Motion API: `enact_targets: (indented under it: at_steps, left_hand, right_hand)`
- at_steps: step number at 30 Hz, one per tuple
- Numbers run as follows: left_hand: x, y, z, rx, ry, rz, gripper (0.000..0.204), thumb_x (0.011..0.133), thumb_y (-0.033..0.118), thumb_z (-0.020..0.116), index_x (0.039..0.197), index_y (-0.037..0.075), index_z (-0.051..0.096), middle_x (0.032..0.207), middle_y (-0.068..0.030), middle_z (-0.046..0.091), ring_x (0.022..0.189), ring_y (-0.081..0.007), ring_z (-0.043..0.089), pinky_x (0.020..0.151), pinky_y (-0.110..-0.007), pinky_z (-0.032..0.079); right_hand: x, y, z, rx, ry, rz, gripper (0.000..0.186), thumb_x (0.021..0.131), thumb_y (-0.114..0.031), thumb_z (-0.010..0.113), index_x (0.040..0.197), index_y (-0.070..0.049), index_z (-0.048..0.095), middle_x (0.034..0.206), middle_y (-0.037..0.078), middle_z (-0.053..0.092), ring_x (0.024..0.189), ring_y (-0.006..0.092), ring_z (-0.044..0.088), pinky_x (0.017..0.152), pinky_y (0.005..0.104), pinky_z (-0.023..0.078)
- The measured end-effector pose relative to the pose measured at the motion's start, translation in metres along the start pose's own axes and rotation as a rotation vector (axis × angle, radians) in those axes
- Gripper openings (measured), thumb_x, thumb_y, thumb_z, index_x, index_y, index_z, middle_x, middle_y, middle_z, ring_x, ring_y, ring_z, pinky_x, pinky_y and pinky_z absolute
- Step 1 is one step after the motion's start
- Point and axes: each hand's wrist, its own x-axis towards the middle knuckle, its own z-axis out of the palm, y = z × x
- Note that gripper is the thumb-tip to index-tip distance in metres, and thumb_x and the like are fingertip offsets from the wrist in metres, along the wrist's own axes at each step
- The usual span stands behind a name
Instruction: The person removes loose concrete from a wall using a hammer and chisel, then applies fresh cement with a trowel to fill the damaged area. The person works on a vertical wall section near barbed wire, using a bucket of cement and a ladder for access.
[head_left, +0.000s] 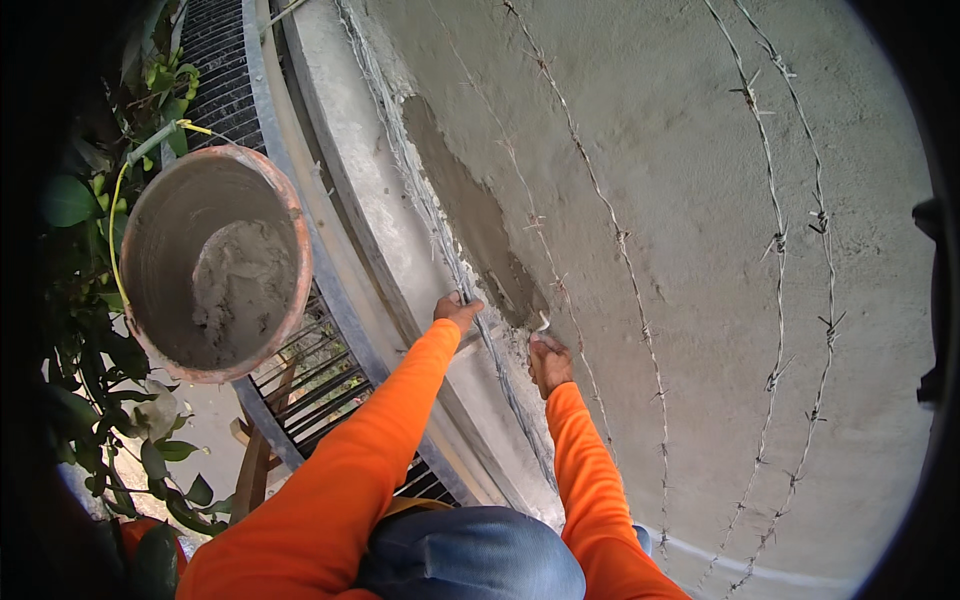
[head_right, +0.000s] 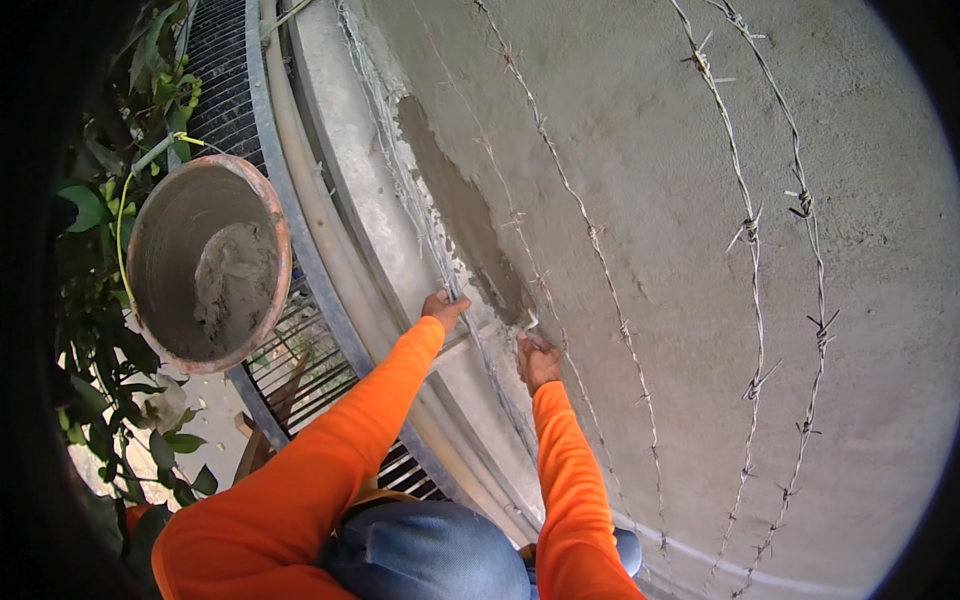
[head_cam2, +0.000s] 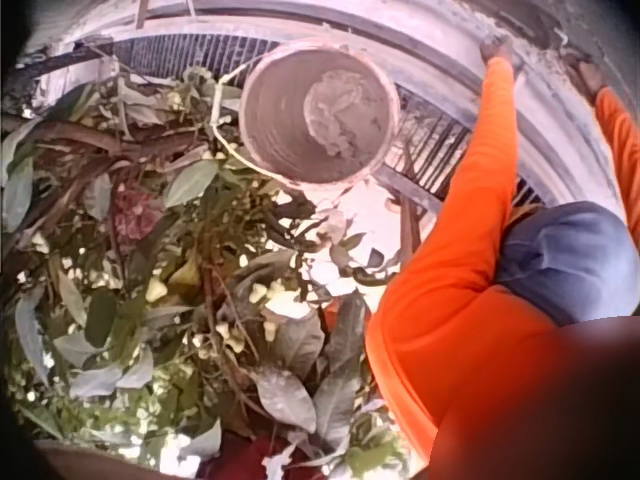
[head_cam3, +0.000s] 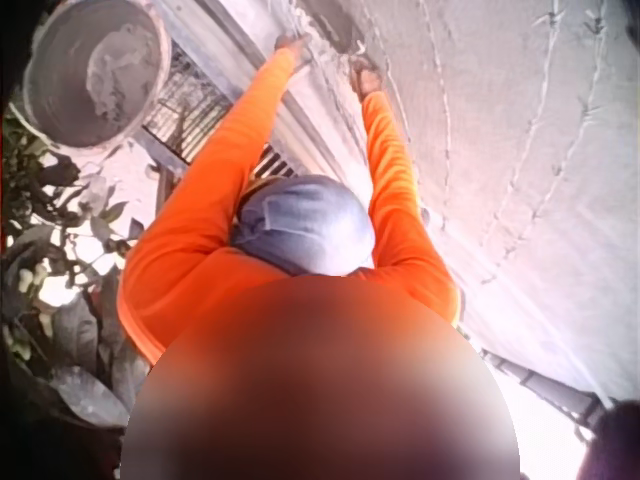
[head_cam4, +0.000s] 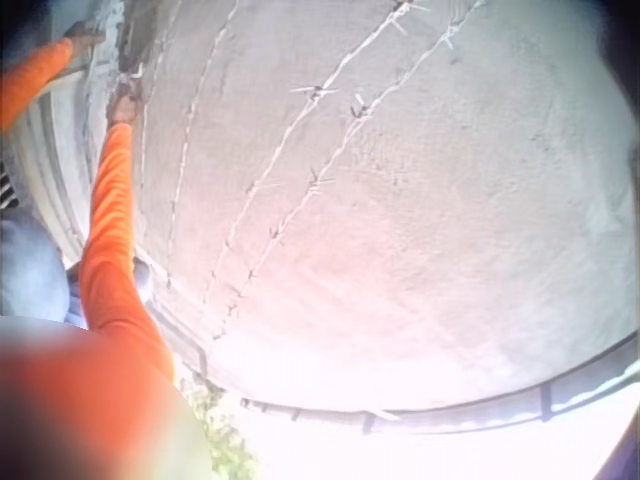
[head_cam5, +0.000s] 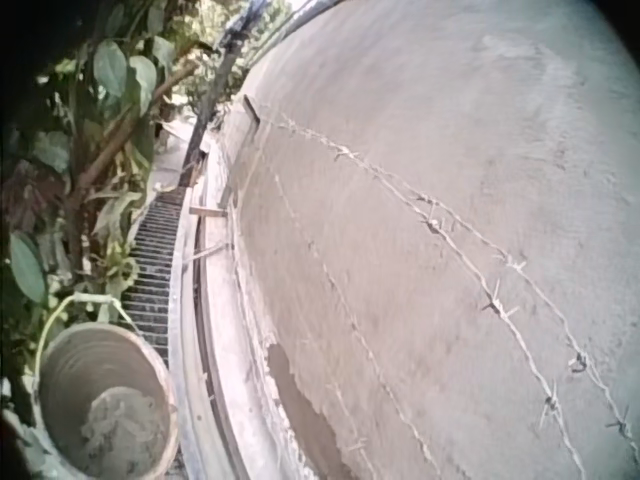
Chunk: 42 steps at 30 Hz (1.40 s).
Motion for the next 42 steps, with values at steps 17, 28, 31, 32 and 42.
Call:
enact_targets:
  at_steps: [17, 28, 31, 32, 42]
  left_hand:
    - [-0.019, 0.024, -0.002, 0.047, -0.015, -0.023, 0.032, 0.079, 0.013, 0.081, 0.102, -0.003, 0.067, 0.096, -0.0085, 0.071, 0.082, -0.0175, 0.065, 0.078, -0.032, 0.051]
    - [-0.013, 0.020, -0.007, -0.075, -0.087, -0.039, 0.045, 0.079, 0.012, 0.082, 0.114, -0.009, 0.063, 0.103, -0.0119, 0.072, 0.091, -0.0189, 0.067, 0.085, -0.032, 0.052]
    - [-0.010, 0.019, -0.003, 0.009, -0.058, -0.038, 0.041, 0.078, 0.011, 0.082, 0.111, -0.007, 0.065, 0.101, -0.0108, 0.072, 0.089, -0.0190, 0.067, 0.083, -0.032, 0.052]
    - [-0.009, 0.019, 0.000, 0.073, -0.052, -0.039, 0.040, 0.078, 0.011, 0.082, 0.110, -0.007, 0.065, 0.100, -0.0105, 0.072, 0.089, -0.0190, 0.067, 0.083, -0.032, 0.052]
    - [-0.015, 0.027, -0.002, -0.033, -0.088, -0.039, 0.042, 0.078, 0.014, 0.082, 0.111, -0.006, 0.066, 0.101, -0.0113, 0.071, 0.089, -0.0193, 0.067, 0.082, -0.032, 0.052]
  right_hand:
    - [-0.018, 0.052, -0.003, -0.211, 0.193, -0.114, 0.043, 0.092, -0.043, 0.068, 0.116, -0.007, 0.071, 0.077, 0.012, 0.068, 0.060, 0.0223, 0.063, 0.057, 0.0367, 0.051]
    - [0.010, -0.002, 0.016, 0.013, 0.010, 0.003, 0.031, 0.093, -0.039, 0.069, 0.110, -0.012, 0.072, 0.063, 0.001, 0.055, 0.044, 0.0118, 0.045, 0.039, 0.0296, 0.036]
    - [-0.011, 0.005, 0.016, -0.007, 0.053, -0.023, 0.034, 0.093, -0.037, 0.068, 0.115, -0.010, 0.071, 0.063, 0.002, 0.058, 0.045, 0.0126, 0.049, 0.040, 0.0297, 0.039]
    - [-0.014, 0.008, 0.016, -0.108, 0.064, -0.074, 0.038, 0.093, -0.038, 0.068, 0.118, -0.010, 0.070, 0.063, 0.003, 0.059, 0.046, 0.0133, 0.050, 0.041, 0.0303, 0.041]
    - [0.043, -0.005, 0.045, -0.397, 0.013, 0.049, 0.051, 0.093, -0.041, 0.066, 0.133, -0.009, 0.063, 0.067, 0.006, 0.061, 0.049, 0.0163, 0.054, 0.044, 0.0350, 0.046]
